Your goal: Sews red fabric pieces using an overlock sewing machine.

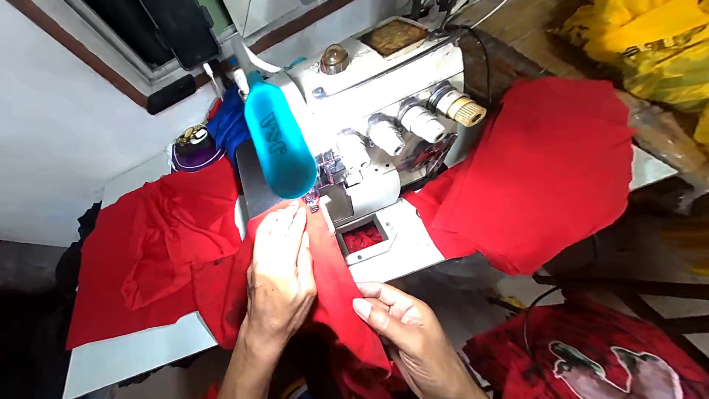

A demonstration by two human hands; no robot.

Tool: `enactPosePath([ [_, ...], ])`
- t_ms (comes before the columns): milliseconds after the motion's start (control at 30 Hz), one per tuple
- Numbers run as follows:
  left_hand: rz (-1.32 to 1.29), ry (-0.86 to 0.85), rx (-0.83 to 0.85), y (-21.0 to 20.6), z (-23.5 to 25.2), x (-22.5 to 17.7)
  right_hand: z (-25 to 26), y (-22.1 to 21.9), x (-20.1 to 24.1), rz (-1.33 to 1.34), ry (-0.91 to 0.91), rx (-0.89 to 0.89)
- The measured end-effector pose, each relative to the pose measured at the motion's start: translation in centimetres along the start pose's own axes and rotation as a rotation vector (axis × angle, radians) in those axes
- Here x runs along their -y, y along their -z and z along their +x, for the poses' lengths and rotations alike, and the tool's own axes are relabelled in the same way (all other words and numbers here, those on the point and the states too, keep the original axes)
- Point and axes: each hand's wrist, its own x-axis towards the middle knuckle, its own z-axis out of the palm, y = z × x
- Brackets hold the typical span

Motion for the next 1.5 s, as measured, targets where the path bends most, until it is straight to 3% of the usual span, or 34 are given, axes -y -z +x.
enactPosePath([
  [200,0.129,0.161,0.170,-0.2,4.9,3.0,5.0,-1.2,0.2,0.038,0.044,0.003],
  [367,0.040,0.254,0.143,-0.6,7.6,6.0,6.0,-1.8,0.3,0.029,0.053,0.016],
  [433,-0.115,0.362,0.175,0.4,5.1,6.2,4.8,-0.6,-0.7,-0.071,0.047,0.122],
  [500,-0.234,0.439,0.215,2.0,-1.1,5.5,2.9,1.1,-2.2,-0.159,0.024,0.259],
  [600,-0.218,0.307,0.291,5.5,-9.7,5.8,-0.3,2.9,-3.2,-0.157,0.001,0.406],
  [633,-0.181,0.274,0.273,7.6,-10.4,6.7,-1.3,3.1,-3.2,-0.145,-0.001,0.418],
  [767,0.197,0.372,-0.111,15.6,-7.2,7.1,-4.6,1.4,-4.0,-0.293,0.019,0.223],
  [867,0.121,0.219,-0.067,11.3,-8.5,0.5,-5.4,0.6,-5.2,-0.360,0.060,0.128],
  [933,-0.182,0.219,0.070,6.0,-10.8,-3.6,-5.8,0.4,-5.6,-0.359,0.072,0.106],
  [1000,-0.352,0.262,0.104,2.6,-12.1,-5.2,-6.1,0.4,-5.5,-0.364,0.083,0.078],
  [1167,-0.336,0.309,0.066,2.5,-13.8,-6.1,-6.2,0.6,-5.0,-0.405,0.009,-0.003],
  [1333,-0.221,0.236,-0.014,3.4,-14.5,-7.1,-6.9,0.3,-4.8,-0.565,-0.024,-0.117],
  [1500,-0.225,0.226,-0.024,3.2,-15.0,-7.7,-7.7,0.5,-4.6,-0.537,0.020,-0.083],
])
